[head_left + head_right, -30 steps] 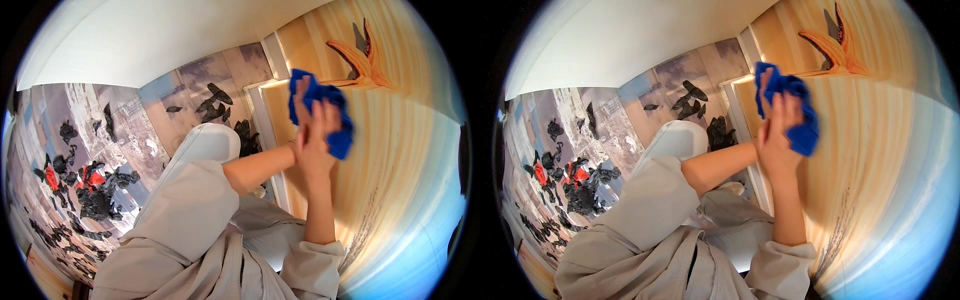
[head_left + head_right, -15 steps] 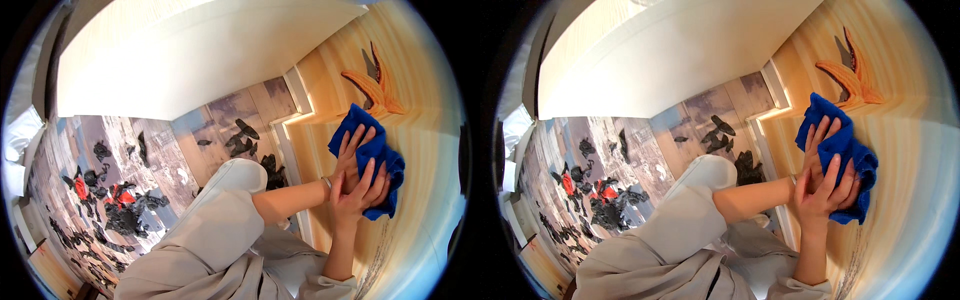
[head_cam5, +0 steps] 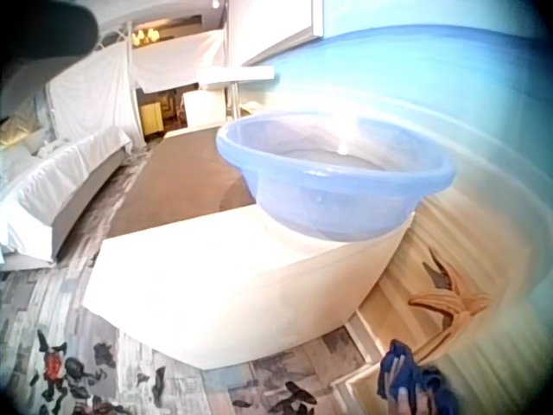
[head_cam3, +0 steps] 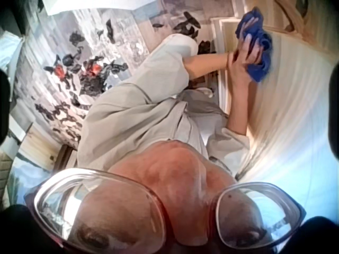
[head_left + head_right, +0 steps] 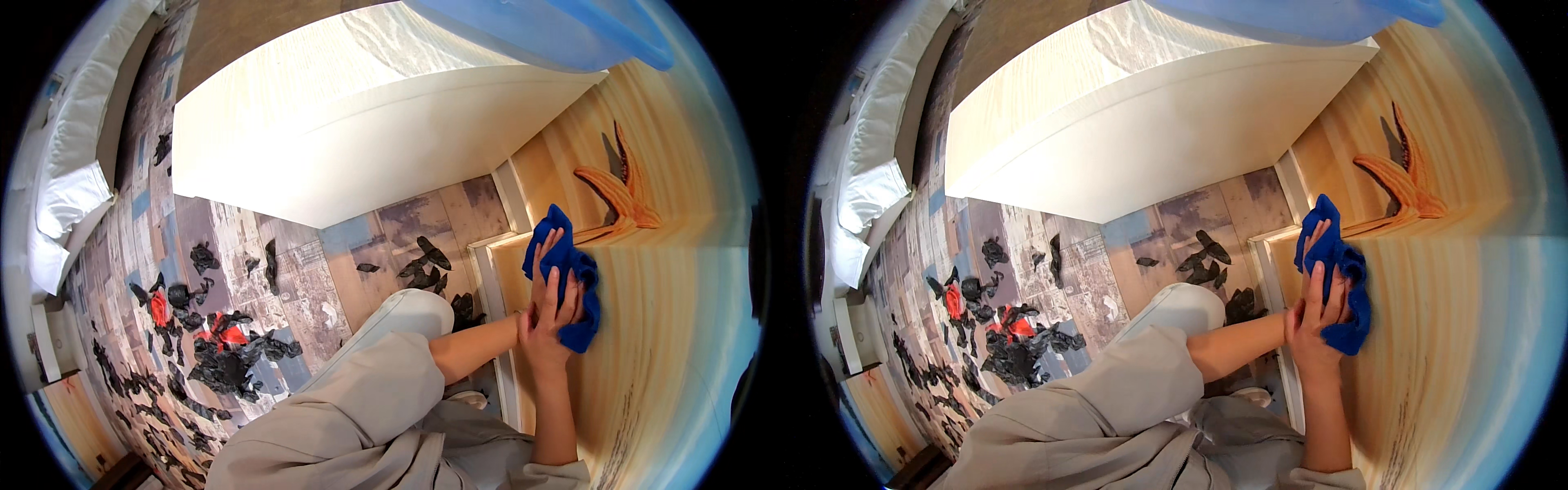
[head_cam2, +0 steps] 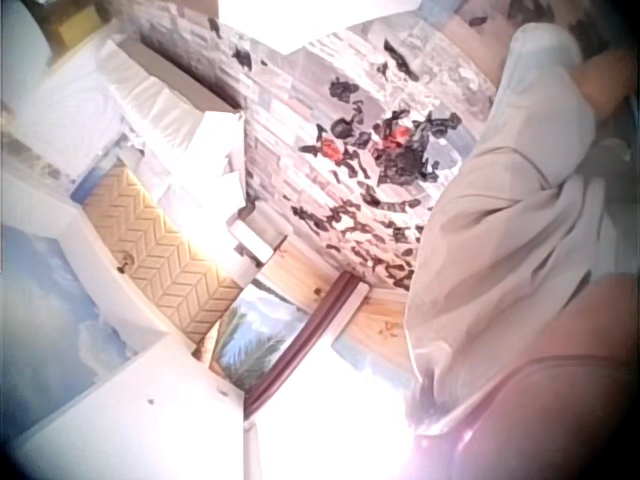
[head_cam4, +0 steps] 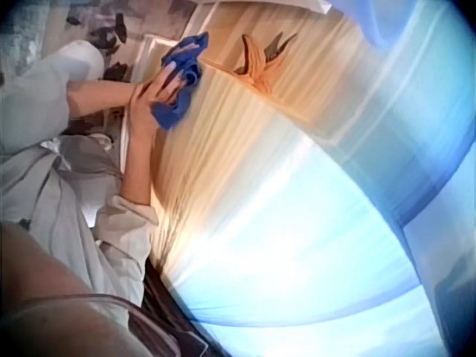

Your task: The person wipes the window sill and the interior wall with a blue cloth. They then move to a white bedside table and wipe its top surface and side panel. The person uses a blue cloth to clean the surfaces in a bedroom setting.

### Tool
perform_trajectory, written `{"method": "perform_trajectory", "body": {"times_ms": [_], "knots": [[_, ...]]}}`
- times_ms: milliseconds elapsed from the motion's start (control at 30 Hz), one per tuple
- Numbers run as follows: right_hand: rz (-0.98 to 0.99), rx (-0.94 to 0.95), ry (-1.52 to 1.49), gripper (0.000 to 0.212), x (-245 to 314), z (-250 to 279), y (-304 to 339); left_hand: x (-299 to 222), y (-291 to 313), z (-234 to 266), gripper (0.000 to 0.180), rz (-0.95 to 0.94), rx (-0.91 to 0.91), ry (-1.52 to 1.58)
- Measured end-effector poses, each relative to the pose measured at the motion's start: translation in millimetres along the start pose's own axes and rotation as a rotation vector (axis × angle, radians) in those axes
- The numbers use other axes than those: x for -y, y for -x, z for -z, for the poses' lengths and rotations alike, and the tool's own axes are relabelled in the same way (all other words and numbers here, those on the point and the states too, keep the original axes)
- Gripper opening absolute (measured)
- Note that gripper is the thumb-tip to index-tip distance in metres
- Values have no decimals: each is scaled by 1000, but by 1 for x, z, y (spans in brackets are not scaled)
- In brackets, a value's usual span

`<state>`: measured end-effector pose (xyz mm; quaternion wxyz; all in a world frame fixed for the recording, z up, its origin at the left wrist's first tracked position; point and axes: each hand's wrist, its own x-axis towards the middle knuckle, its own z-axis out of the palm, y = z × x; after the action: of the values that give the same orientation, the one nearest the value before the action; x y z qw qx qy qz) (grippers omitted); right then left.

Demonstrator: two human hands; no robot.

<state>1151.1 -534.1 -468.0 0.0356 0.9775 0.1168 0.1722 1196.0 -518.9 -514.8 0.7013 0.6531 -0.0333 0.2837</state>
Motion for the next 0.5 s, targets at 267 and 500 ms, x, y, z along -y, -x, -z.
{"method": "perform_trajectory", "body": {"times_ms": [267, 500], "knots": [[-19, -3, 3, 68, 10, 8, -2, -3, 0, 14, 58, 29, -30, -21], [49, 202, -201, 72, 3, -36, 9, 9, 4, 31, 59, 184, 0, -74]]}}
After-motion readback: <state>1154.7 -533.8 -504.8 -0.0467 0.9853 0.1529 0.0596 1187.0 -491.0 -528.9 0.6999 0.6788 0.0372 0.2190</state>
